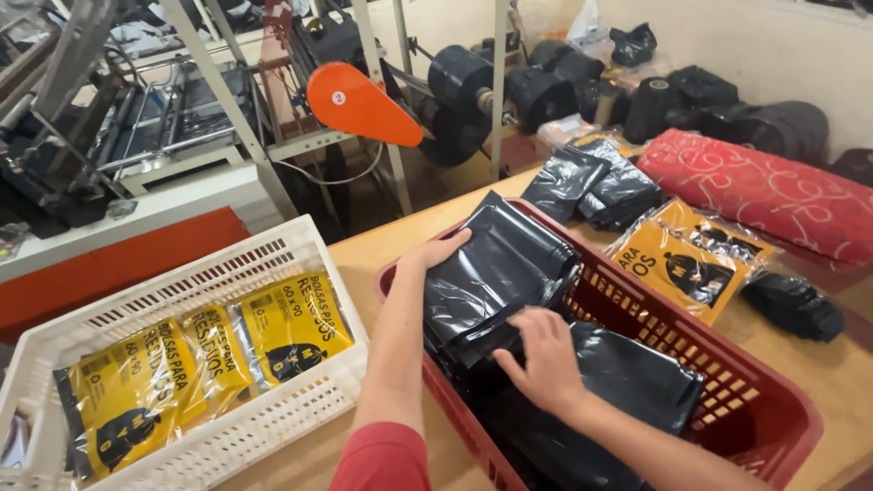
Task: The person repeatedly places black plastic bags into yellow and white packaging labeled 'BOLSAS PARA RESIDUOS' and then places the packaged items into a white basket. The person handles the bags and packaging by hand throughout the process.
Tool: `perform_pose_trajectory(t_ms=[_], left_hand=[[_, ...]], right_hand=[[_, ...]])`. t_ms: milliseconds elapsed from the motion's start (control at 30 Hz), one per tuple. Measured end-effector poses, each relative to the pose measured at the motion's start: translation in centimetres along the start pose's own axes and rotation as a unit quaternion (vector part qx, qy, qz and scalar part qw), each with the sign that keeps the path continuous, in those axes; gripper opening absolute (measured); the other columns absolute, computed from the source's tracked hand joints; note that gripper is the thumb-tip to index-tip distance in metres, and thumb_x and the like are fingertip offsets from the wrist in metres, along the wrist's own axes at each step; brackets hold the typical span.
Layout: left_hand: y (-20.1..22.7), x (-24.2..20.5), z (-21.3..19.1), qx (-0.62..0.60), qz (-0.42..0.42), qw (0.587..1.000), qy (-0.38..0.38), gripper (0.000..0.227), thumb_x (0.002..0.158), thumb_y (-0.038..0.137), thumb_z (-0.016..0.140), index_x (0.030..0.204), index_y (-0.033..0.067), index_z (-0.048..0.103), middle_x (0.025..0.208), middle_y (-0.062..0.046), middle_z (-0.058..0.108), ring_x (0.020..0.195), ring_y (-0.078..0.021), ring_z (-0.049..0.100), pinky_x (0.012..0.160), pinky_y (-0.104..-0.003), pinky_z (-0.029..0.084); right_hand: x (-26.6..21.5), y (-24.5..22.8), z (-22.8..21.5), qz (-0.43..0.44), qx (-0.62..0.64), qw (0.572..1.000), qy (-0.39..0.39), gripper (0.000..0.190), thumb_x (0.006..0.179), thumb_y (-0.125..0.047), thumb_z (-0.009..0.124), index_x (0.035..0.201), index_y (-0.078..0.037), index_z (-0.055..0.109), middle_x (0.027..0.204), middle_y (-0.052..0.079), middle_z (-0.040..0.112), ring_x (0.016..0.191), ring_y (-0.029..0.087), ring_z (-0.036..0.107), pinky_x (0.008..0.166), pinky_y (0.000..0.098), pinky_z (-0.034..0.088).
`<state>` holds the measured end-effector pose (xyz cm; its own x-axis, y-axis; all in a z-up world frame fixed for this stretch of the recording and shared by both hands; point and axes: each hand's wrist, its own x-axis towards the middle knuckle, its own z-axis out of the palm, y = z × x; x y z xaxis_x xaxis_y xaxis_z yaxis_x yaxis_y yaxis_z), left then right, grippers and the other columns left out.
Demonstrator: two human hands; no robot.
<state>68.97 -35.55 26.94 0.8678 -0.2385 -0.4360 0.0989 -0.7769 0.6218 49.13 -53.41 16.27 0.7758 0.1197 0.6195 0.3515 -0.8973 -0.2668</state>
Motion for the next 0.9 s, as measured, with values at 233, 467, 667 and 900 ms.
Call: perform_pose_trajectory(t_ms=[233,467,667,900], left_hand=[[2.8,-2.5,-1.3,-0.054,-0.108,0.992,-0.037,0.099,0.068,0.081,0.050,0.142,0.0156,0.055,0.150,-0.005,0.051,0.135,-0.0277,0.050,0.117,-0.040,0.030],[3.7,-6.5,-2.0,-0.088,-0.179,0.979,-0.046,0.099,0.055,0.071,0.072,0.136,0.0158,0.058,0.141,-0.005,0.058,0.128,-0.0253,0.056,0.110,-0.039,0.038],[4.1,-7.5,0.6,-0.099,0.153,0.983,-0.030,0.070,0.058,0.048,0.089,0.118,0.0155,0.072,0.109,-0.009,0.075,0.105,-0.0253,0.071,0.088,-0.039,0.060],[3.6,-20.2,3.0,-0.091,0.206,0.964,0.143,0.088,0.061,0.058,0.081,0.137,0.0328,0.044,0.137,-0.004,0.061,0.130,-0.0267,0.056,0.112,-0.042,0.044]], right_hand=[[3.1,-2.0,-5.2,0.641,0.512,0.559,-0.120,0.077,0.081,-0.053,0.056,0.145,-0.013,0.041,0.136,0.016,0.049,0.124,0.037,0.055,0.078,0.0571,0.057],[2.6,-1.4,-2.7,0.620,0.577,0.523,-0.095,0.046,0.087,-0.047,0.068,0.097,-0.001,0.067,0.090,0.014,0.072,0.082,0.029,0.068,0.078,0.0381,0.054],[0.1,2.7,0.8,0.602,0.643,0.471,-0.054,0.084,0.081,-0.038,0.077,0.149,-0.006,0.041,0.148,0.020,0.048,0.135,0.038,0.048,0.111,0.0576,0.037],[-1.2,3.2,-5.3,0.488,0.672,0.557,-0.014,0.055,0.078,-0.020,0.078,0.128,-0.006,0.062,0.114,0.016,0.069,0.109,0.036,0.066,0.098,0.0533,0.049]])
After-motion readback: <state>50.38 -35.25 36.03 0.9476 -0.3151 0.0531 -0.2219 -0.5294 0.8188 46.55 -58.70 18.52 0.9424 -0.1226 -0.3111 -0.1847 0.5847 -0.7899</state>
